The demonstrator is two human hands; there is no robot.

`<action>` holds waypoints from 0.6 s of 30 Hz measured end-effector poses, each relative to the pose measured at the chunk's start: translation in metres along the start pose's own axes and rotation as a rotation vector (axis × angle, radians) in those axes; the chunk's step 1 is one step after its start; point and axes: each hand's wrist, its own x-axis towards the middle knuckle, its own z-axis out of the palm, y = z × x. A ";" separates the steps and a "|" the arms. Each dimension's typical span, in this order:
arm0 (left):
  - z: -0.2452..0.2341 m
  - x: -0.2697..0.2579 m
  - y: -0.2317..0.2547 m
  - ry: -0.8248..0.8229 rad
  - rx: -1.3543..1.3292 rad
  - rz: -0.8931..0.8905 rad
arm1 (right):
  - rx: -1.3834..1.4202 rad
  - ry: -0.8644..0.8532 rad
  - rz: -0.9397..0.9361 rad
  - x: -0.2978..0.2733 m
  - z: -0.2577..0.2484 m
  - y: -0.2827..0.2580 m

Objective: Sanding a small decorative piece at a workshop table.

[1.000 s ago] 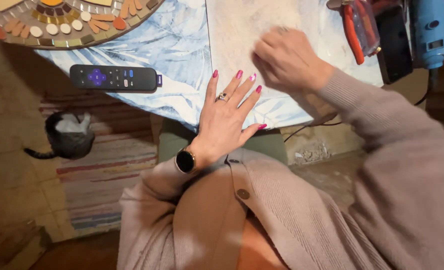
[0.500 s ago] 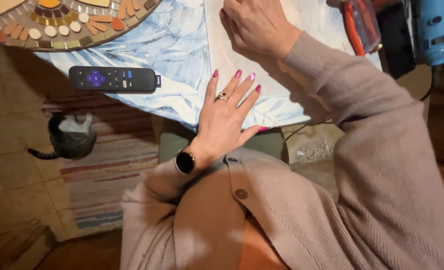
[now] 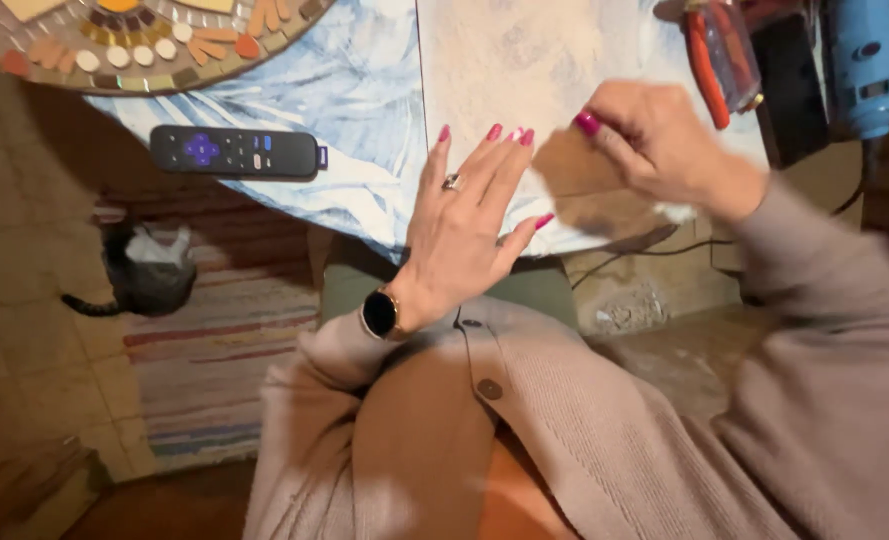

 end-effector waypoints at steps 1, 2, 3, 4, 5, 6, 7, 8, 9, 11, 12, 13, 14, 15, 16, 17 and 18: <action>0.000 0.001 0.004 0.071 -0.093 -0.022 | 0.459 0.173 0.056 -0.001 0.006 -0.009; -0.004 0.007 0.005 0.073 -0.087 -0.014 | 0.455 0.181 0.051 0.003 0.005 -0.019; -0.007 0.009 0.009 0.112 -0.251 -0.054 | 0.526 0.192 0.096 0.003 0.005 -0.030; -0.010 0.011 0.012 0.150 -0.416 -0.096 | 0.596 0.203 0.141 0.003 0.006 -0.042; -0.011 0.011 0.013 0.139 -0.415 -0.098 | 0.605 0.207 0.147 0.002 0.010 -0.043; -0.012 0.011 0.015 0.154 -0.450 -0.119 | 0.640 0.225 0.153 0.000 0.013 -0.045; -0.012 0.015 0.015 0.175 -0.486 -0.129 | 0.665 0.248 0.156 0.000 0.013 -0.045; -0.011 0.016 0.014 0.171 -0.485 -0.121 | 0.663 0.257 0.157 0.001 0.012 -0.048; -0.010 0.017 0.014 0.177 -0.562 -0.116 | 0.673 0.271 0.153 0.002 0.011 -0.050; -0.007 0.017 0.012 0.180 -0.638 -0.112 | 0.685 0.287 0.148 0.003 0.009 -0.055; -0.005 0.017 0.012 0.188 -0.641 -0.115 | 0.684 0.290 0.149 0.003 0.008 -0.057; -0.002 0.017 0.012 0.196 -0.647 -0.119 | 0.683 0.294 0.152 0.003 0.006 -0.059; -0.002 0.017 0.013 0.194 -0.647 -0.120 | 0.685 0.294 0.154 0.003 0.007 -0.060; -0.001 0.018 0.013 0.215 -0.665 -0.109 | 0.695 0.307 0.132 0.003 0.007 -0.060; -0.001 0.018 0.014 0.236 -0.683 -0.098 | 0.705 0.320 0.110 0.003 0.007 -0.060; -0.001 0.017 0.014 0.235 -0.682 -0.098 | 0.706 0.320 0.110 0.002 0.008 -0.060; -0.001 0.017 0.015 0.242 -0.682 -0.102 | 0.711 0.327 0.106 0.002 0.009 -0.060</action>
